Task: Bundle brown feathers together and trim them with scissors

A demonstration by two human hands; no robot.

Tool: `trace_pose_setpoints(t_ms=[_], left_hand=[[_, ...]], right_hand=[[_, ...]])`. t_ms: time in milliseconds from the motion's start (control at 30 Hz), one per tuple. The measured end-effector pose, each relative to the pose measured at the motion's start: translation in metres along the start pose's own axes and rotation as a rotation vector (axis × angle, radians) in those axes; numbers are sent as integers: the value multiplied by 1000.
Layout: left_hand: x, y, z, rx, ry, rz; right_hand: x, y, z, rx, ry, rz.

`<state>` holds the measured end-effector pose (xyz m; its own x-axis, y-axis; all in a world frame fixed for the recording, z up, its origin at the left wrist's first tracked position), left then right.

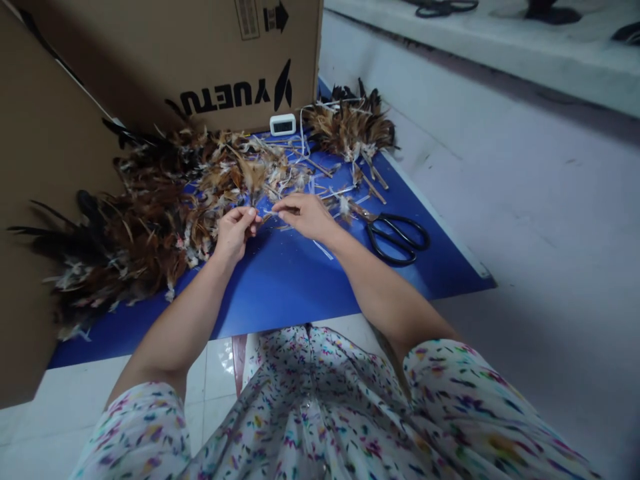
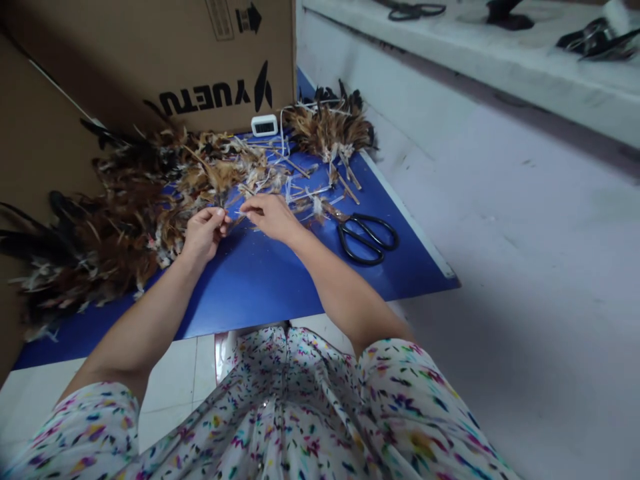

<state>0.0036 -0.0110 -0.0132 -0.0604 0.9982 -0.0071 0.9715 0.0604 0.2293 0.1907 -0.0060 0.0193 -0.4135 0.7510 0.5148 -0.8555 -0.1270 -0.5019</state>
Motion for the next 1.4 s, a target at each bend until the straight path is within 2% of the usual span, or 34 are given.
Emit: trace_pose_setpoints(t_ms=[200, 600, 1400], left_hand=[[-3, 2, 2, 102, 6, 56], [-7, 5, 3, 165, 1, 120], [-8, 5, 6, 206, -2, 133]], right_hand=[[0, -1, 2, -134, -80, -44], [1, 5, 5, -139, -44, -72], [-2, 11, 7, -273, -81, -48]])
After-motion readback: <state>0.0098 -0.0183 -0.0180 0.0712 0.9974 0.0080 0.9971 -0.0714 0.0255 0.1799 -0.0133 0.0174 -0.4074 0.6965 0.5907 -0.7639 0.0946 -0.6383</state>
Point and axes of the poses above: each hand's wrist, its own x-axis towards the middle knuckle, its own y-axis out of the palm, z = x × y, the point moved 1 cm from there along x, towards the middle knuckle, and after that the axes turned 6 degrees about -y, right-handed, at the moved point
